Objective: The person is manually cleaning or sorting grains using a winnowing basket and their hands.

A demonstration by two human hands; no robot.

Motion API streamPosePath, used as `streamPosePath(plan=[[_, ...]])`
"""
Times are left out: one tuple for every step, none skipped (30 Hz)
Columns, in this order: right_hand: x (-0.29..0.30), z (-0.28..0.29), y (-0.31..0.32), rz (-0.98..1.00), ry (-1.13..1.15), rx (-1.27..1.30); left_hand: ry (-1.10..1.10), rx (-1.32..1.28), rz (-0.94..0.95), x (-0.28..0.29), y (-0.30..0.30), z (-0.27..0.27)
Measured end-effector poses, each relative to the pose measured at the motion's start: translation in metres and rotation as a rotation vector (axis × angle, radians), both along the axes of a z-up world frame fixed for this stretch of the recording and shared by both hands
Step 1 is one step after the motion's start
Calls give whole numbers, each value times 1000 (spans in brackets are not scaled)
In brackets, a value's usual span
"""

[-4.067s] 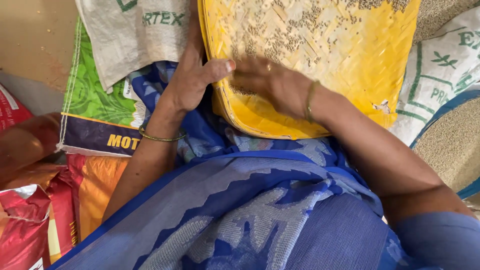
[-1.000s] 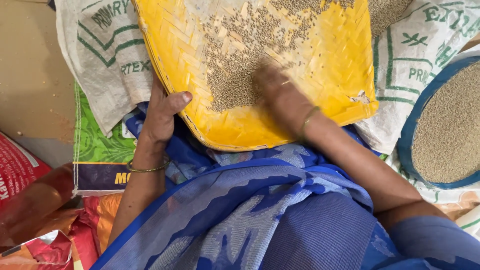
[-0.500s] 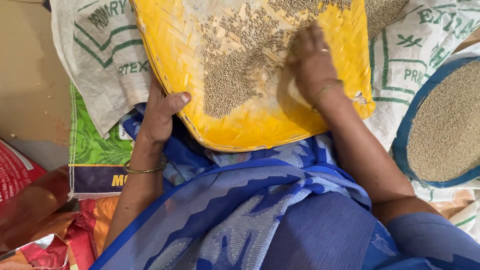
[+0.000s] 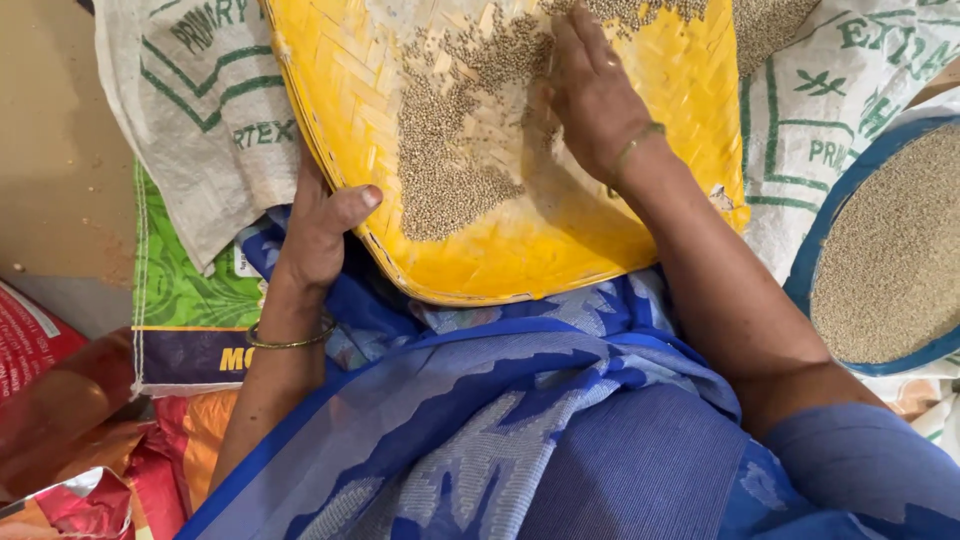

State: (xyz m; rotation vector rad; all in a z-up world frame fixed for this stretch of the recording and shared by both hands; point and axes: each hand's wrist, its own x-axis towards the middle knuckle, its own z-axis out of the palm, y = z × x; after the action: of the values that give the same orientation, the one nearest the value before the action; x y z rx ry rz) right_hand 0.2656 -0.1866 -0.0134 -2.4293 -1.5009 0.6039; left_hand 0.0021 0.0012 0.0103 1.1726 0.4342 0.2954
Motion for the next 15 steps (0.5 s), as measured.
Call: streamPosePath(plan=[[1, 13, 12, -158, 125, 2, 0, -7, -3, 1, 0, 1], [-10, -8, 14, -158, 124, 2, 0, -7, -3, 0, 0, 0], [-22, -30, 16, 18, 55, 46, 1, -3, -2, 0, 1, -1], [-33, -51, 18, 195, -12, 90, 2, 1, 1, -1, 0, -2], [-54, -32, 21, 197, -12, 89, 2, 1, 2, -1, 1, -2], [-76, -13, 24, 331, 166, 57, 14, 20, -1, -1, 1, -3], [-97, 6, 27, 464, 346, 25, 26, 39, -3, -1, 1, -3], [-94, 14, 25, 465, 347, 23, 27, 37, -2, -1, 1, -2], [-91, 21, 24, 437, 418, 73, 42, 24, 0, -1, 1, -2], [-88, 29, 23, 410, 489, 121, 58, 10, 3, -2, 1, -1], [-67, 47, 31, 413, 492, 118, 61, 7, 7, -1, 1, -1], [-47, 64, 39, 28, 506, -29, 48, 15, 1, -1, 1, -1], [-27, 82, 47, -354, 508, -180, 36, 23, -6, -1, 0, 0], [9, 36, 33, -354, 506, -180, 35, 22, -5, -1, 1, 0], [48, -2, 14, -181, 105, -15, 20, 20, -7, 0, 1, 1]])
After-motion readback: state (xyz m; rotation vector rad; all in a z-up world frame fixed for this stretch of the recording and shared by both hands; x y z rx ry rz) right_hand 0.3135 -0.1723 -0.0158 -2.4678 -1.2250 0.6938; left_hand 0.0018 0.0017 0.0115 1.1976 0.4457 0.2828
